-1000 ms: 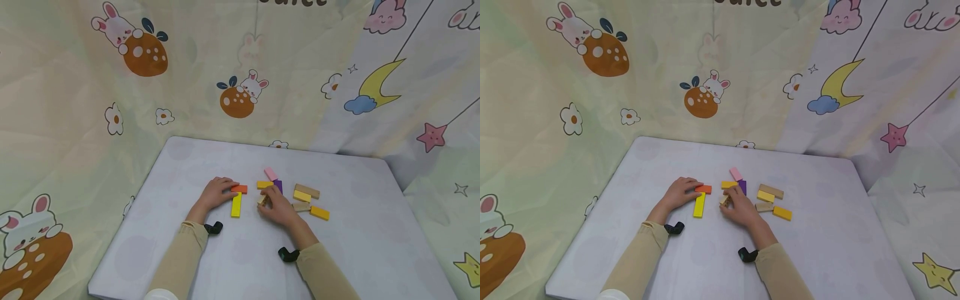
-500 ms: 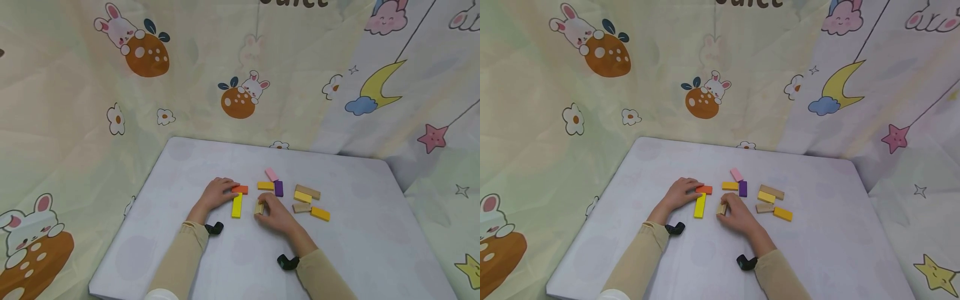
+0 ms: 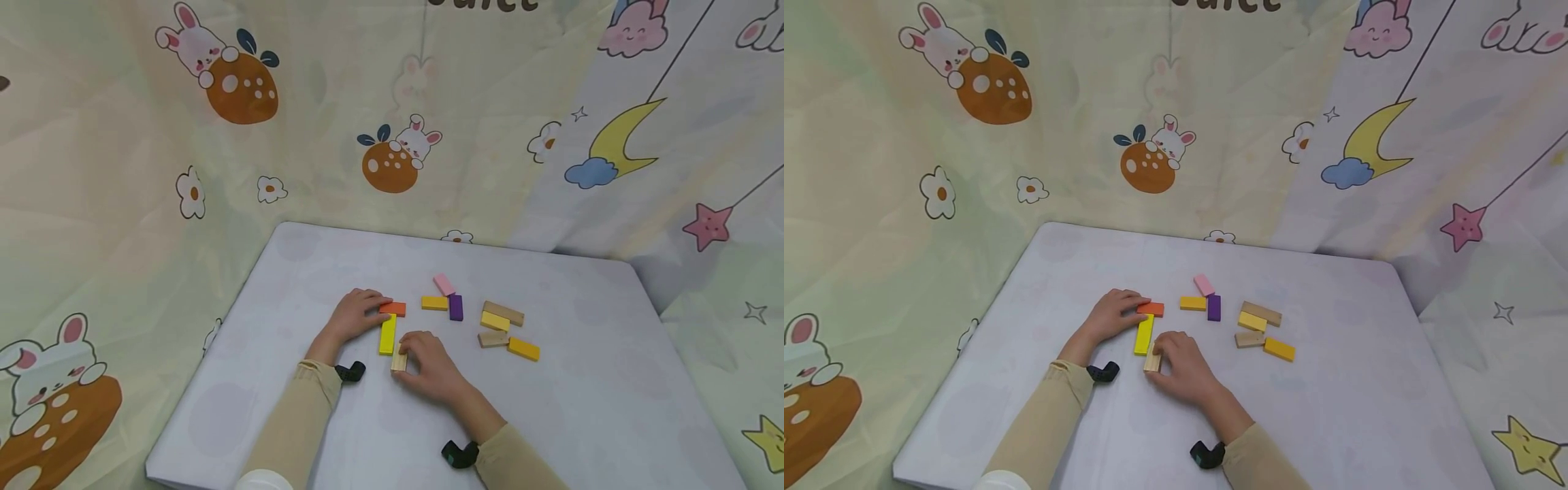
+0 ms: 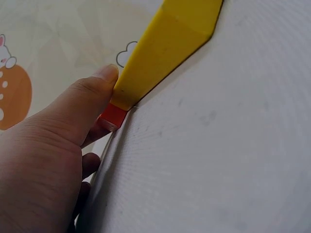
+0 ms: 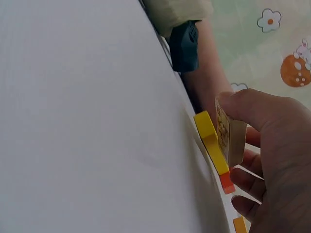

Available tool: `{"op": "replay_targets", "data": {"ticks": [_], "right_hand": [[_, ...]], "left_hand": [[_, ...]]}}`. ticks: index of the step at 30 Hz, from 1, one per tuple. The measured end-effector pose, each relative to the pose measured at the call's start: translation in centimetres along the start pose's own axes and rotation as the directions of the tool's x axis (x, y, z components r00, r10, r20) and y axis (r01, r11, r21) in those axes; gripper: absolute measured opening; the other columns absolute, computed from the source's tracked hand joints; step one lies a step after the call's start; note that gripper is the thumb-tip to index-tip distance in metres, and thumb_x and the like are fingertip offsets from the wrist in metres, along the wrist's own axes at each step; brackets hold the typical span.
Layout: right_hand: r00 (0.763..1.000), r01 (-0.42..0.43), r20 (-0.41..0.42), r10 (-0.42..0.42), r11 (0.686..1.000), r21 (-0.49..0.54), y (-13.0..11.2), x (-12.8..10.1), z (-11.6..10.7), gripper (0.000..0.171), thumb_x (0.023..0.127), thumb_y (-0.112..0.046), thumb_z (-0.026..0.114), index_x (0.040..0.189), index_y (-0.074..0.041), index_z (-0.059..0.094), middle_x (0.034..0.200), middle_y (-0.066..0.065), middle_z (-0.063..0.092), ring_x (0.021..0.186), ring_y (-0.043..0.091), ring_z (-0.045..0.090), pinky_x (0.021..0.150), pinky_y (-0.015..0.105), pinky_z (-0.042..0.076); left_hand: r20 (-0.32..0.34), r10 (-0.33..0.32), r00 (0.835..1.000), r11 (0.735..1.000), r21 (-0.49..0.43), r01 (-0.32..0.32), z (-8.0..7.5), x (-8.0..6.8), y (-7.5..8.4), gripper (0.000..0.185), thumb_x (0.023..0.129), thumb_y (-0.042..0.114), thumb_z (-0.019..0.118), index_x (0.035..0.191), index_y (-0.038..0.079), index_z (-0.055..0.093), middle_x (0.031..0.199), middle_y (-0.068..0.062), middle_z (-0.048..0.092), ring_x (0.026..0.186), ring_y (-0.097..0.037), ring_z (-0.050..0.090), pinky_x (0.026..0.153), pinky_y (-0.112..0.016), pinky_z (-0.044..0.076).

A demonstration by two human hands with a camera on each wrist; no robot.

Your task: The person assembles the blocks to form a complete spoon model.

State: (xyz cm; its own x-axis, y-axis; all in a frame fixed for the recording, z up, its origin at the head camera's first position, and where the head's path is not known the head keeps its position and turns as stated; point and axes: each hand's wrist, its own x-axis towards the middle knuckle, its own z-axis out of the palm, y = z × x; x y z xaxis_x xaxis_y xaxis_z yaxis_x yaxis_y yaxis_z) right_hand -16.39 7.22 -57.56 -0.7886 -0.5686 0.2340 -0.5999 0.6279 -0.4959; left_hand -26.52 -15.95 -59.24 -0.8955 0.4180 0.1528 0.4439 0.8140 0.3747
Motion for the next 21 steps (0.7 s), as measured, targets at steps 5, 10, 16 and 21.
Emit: {"op": "replay_targets", "data": {"ticks": [5,10,16,21], "right_hand": [[0.999,0.047,0.009,-0.047,0.998,-0.052,-0.8,0.1,0.8,0.042,0.081,-0.061,0.054,0.109,-0.029,0.053,0.122,-0.01,0.048,0.112,0.009,0.043,0.095,0.034,0.042],[0.996,0.094,0.002,-0.094,0.996,-0.004,-1.5,-0.1,1.2,0.041,0.081,-0.058,0.057,0.11,-0.029,0.053,0.121,-0.012,0.048,0.112,0.006,0.043,0.096,0.032,0.044],[0.988,0.141,0.067,-0.141,0.99,0.004,-2.8,0.1,1.8,0.044,0.084,-0.057,0.053,0.118,-0.03,0.051,0.125,-0.012,0.045,0.113,0.004,0.045,0.095,0.028,0.045],[0.984,0.138,0.119,-0.129,0.988,-0.075,-3.5,0.4,2.3,0.052,0.086,-0.058,0.047,0.131,-0.031,0.045,0.127,-0.008,0.044,0.111,0.007,0.047,0.093,0.029,0.046]], "left_hand": [[-0.015,-0.001,1.0,1.0,0.006,0.002,-0.1,0.0,0.0,0.045,0.083,0.064,0.048,0.125,0.049,0.049,0.125,0.012,0.055,0.112,-0.014,0.047,0.097,-0.037,0.039],[-0.015,-0.002,1.0,1.0,0.011,0.003,-0.2,-0.1,0.1,0.045,0.083,0.066,0.045,0.125,0.05,0.048,0.125,0.011,0.055,0.112,-0.015,0.048,0.096,-0.037,0.039],[-0.023,0.004,1.0,1.0,-0.01,-0.005,-0.6,-0.1,0.3,0.043,0.084,0.062,0.049,0.124,0.046,0.051,0.124,0.01,0.055,0.112,-0.015,0.048,0.096,-0.038,0.04],[-0.018,0.0,1.0,1.0,-0.019,0.0,-0.8,-0.2,0.4,0.042,0.083,0.059,0.052,0.123,0.044,0.054,0.124,0.01,0.056,0.112,-0.015,0.049,0.097,-0.037,0.04]]}}
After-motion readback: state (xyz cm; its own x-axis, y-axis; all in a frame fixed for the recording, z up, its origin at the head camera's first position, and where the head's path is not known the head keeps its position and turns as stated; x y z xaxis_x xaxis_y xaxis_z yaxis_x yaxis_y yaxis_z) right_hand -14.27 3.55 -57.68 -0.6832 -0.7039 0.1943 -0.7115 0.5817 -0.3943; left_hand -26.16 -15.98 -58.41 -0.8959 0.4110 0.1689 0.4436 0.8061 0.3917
